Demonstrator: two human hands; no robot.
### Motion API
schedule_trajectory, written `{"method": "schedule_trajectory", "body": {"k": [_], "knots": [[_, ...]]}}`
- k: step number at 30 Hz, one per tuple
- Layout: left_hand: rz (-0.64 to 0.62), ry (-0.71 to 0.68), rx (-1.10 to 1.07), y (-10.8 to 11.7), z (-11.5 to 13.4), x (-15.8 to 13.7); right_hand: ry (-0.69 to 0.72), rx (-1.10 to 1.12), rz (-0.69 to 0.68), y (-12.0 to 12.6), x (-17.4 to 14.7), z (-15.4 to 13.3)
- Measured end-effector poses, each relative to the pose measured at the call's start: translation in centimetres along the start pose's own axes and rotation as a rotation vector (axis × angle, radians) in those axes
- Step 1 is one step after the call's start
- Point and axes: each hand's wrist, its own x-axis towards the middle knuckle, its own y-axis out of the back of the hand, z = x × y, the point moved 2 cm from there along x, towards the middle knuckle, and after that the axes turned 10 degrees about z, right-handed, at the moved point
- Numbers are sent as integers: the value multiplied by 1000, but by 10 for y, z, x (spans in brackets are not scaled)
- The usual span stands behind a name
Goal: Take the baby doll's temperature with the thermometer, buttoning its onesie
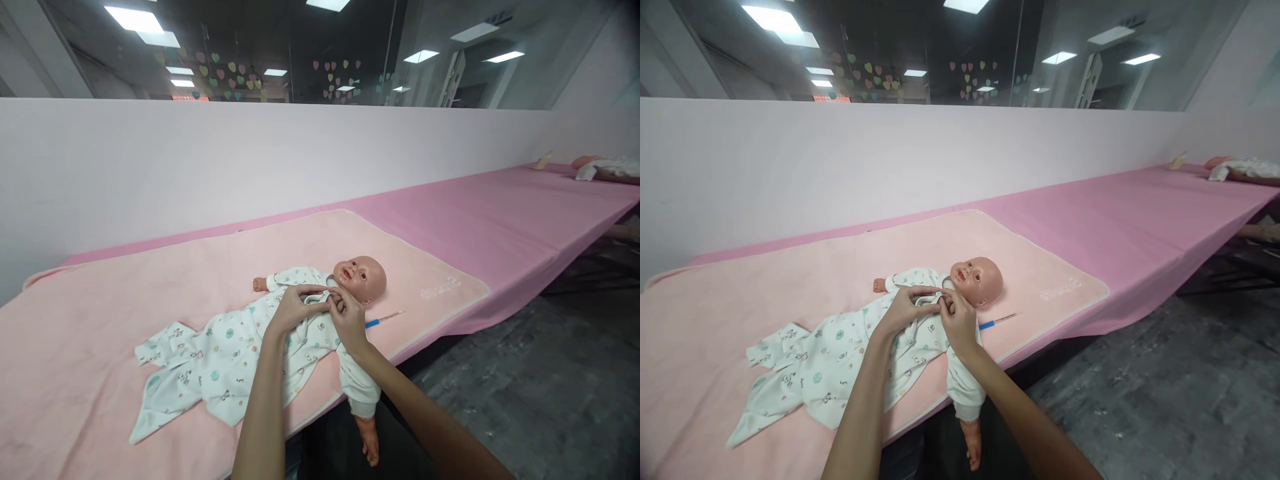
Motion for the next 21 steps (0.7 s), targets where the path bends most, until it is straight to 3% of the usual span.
{"method": "schedule_trajectory", "body": {"k": [12,21], "knots": [[123,-68,77,-4,-6,-1,6,-34,-3,-1,0,3],[130,-81,141,-3,-7,0,-22,22,-44,-2,-1,3]]}}
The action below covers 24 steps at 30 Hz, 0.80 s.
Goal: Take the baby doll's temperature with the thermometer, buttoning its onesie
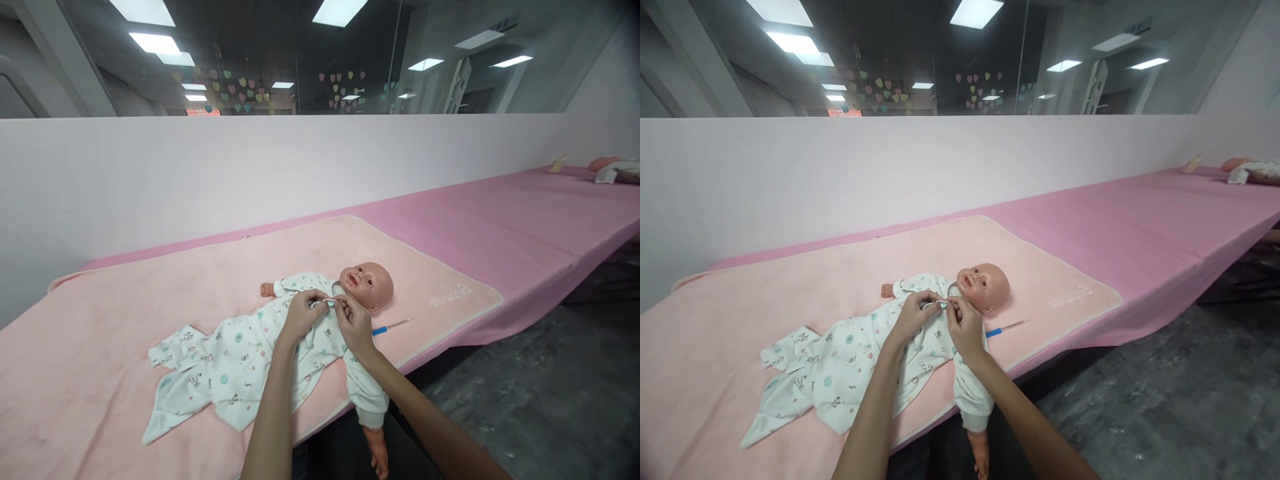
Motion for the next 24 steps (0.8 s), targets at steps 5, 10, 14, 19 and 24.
{"method": "schedule_trajectory", "body": {"k": [5,10,14,19,24], "knots": [[-29,-46,32,1,3,-1,8,-22,-1,0,0,-1],[-33,-35,13,1,3,-1,24,-37,15,0,-2,-2],[-24,-1,-30,1,2,-1,108,-94,-9,-1,-3,-3],[18,80,-126,0,-2,-2,149,-146,-10,-2,-3,-3],[55,93,-118,1,-1,-6,278,-170,4,1,-4,-12]]}}
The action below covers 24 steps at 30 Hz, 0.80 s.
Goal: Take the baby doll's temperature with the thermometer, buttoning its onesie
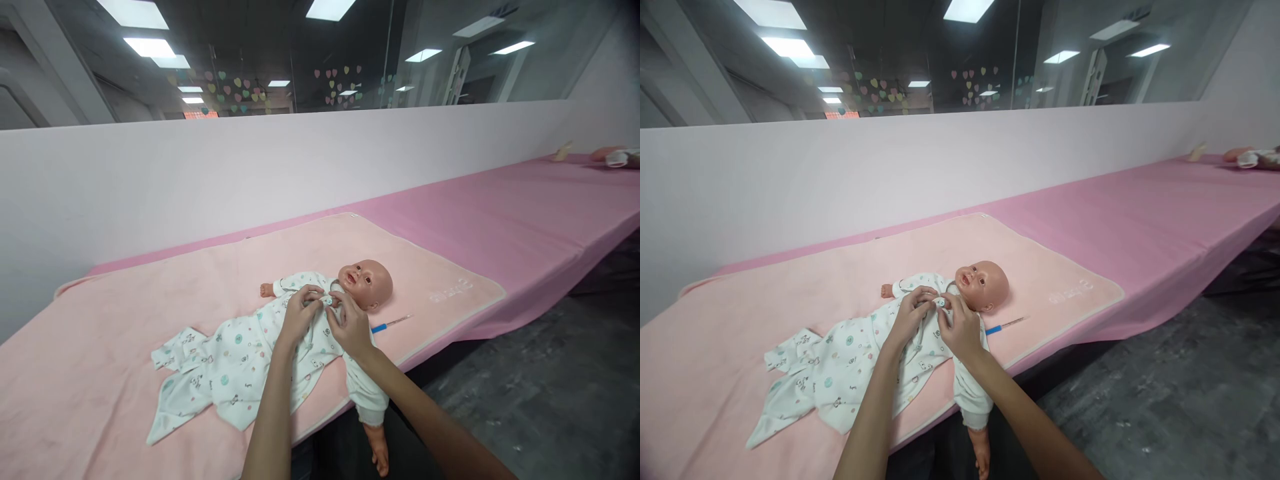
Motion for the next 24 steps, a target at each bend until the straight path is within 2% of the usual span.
{"method": "schedule_trajectory", "body": {"k": [3,6,11,16,21,24], "knots": [[22,-104,115,0,6,-10,206,1,-45,2,-2,-10],[127,-220,330,0,10,-26,339,20,-156,-1,-6,-14],[360,-315,508,2,7,-59,258,59,-184,-4,-6,-12],[444,-408,658,2,3,-80,176,71,-187,-2,-3,-13],[517,-290,588,4,5,-84,168,44,-235,1,-3,-13],[518,-210,525,5,5,-84,179,52,-281,2,-4,-11]]}}
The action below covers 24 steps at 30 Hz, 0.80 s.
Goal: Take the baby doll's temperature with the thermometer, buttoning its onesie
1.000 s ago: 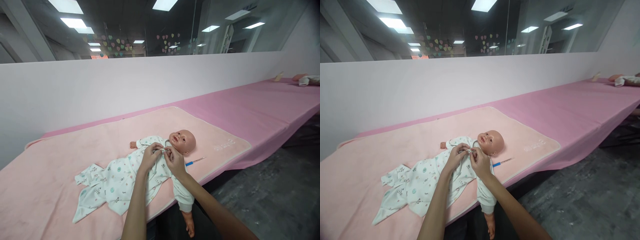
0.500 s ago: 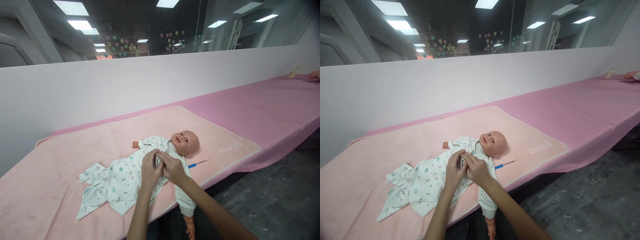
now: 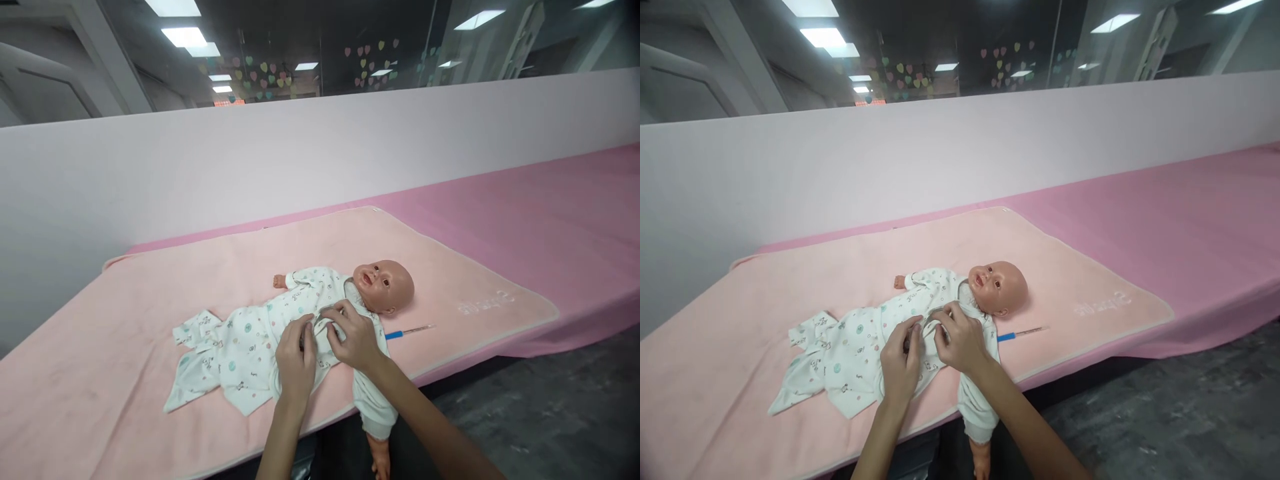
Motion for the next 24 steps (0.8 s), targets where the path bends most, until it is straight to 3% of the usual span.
{"method": "schedule_trajectory", "body": {"k": [7,17,24], "knots": [[-68,0,134,-6,2,0,24,-44,-23,0,-1,2],[-22,-147,275,-11,10,1,59,-99,-16,-2,1,6],[26,-227,437,-18,8,0,-29,-21,-2,-3,0,11]]}}
